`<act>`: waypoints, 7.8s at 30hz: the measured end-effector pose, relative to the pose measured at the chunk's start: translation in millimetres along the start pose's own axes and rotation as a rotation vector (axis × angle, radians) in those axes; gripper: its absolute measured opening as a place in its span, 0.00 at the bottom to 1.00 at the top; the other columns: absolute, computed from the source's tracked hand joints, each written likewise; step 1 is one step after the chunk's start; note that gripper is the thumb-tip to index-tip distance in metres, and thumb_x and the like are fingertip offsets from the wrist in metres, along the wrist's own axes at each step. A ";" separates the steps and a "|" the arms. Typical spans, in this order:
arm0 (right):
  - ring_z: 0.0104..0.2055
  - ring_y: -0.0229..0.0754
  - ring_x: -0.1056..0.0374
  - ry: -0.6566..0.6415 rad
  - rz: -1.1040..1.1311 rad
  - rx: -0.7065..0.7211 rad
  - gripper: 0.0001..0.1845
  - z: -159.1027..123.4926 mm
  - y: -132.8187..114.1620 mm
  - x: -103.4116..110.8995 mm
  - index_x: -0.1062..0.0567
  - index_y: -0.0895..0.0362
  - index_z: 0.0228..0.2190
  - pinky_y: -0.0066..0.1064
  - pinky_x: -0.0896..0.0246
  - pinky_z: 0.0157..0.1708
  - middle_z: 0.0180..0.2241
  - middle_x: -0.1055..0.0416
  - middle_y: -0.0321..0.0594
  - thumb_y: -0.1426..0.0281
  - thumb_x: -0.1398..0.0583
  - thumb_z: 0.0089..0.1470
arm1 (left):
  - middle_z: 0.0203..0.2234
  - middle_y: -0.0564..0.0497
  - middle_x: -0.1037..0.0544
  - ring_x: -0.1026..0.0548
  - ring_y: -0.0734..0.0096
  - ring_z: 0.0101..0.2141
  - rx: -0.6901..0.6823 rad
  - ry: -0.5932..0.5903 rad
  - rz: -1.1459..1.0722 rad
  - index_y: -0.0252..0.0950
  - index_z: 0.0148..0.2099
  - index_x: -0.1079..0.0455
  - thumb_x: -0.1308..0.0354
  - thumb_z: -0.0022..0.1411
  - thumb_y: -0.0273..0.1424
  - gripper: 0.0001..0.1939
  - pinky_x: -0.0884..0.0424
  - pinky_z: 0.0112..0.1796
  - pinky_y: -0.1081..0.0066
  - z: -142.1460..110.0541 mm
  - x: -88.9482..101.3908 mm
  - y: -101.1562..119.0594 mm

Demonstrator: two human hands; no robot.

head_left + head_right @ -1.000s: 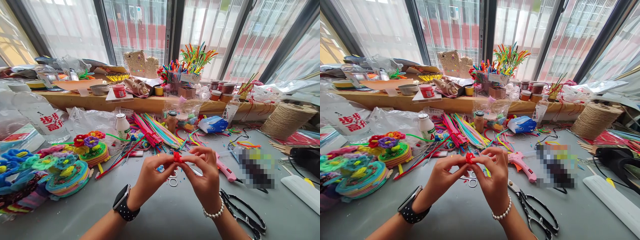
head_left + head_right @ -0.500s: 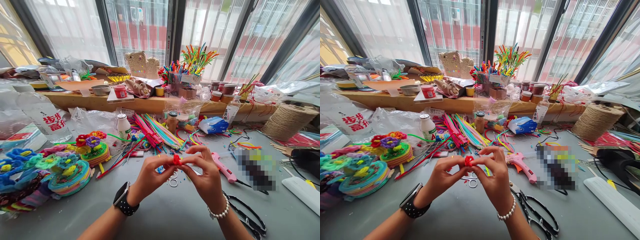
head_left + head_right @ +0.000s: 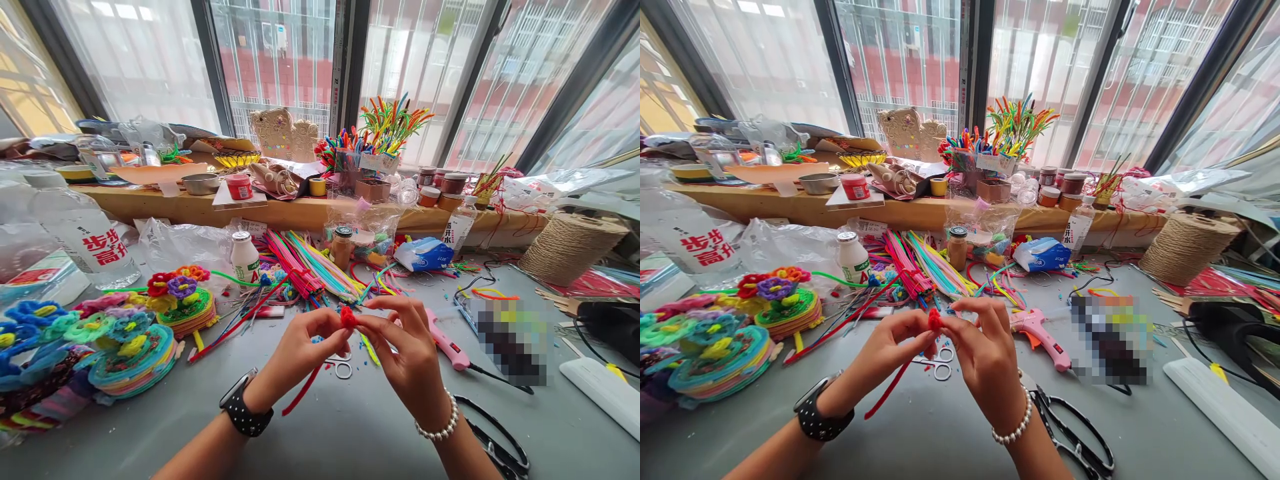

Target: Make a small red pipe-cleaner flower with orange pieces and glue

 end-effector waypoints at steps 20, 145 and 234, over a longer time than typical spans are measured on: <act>0.36 0.42 0.41 0.110 -0.053 0.114 0.14 -2.1 -10.0 -1.5 0.29 0.56 0.34 0.34 0.39 0.32 0.32 0.35 0.41 0.82 0.43 0.44 | 0.14 0.58 0.37 0.39 0.80 0.18 -0.200 0.199 0.402 0.35 0.20 0.43 0.51 0.54 0.30 0.12 0.41 0.22 0.78 -7.4 -10.9 5.4; 0.32 0.40 0.39 -0.004 0.004 0.089 0.11 0.0 -2.5 -1.4 0.29 0.57 0.32 0.34 0.39 0.31 0.28 0.32 0.40 0.80 0.45 0.47 | 0.18 0.55 0.34 0.36 0.76 0.22 -0.033 0.079 0.169 0.34 0.22 0.39 0.48 0.52 0.34 0.11 0.39 0.26 0.76 -1.8 -6.6 -0.5; 0.35 0.41 0.38 0.161 -0.046 0.134 0.11 -4.7 -8.0 1.4 0.31 0.57 0.34 0.34 0.41 0.36 0.31 0.32 0.40 0.78 0.41 0.45 | 0.25 0.52 0.33 0.36 0.73 0.29 -0.029 0.256 -0.079 0.34 0.26 0.35 0.44 0.50 0.34 0.07 0.40 0.30 0.74 -4.3 -11.6 -2.6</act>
Point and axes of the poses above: each hand's wrist, its own z-axis towards the middle knuckle, its own x-axis out of the back of the hand, y = z × x, the point moved 1 cm from there along z, towards the middle knuckle
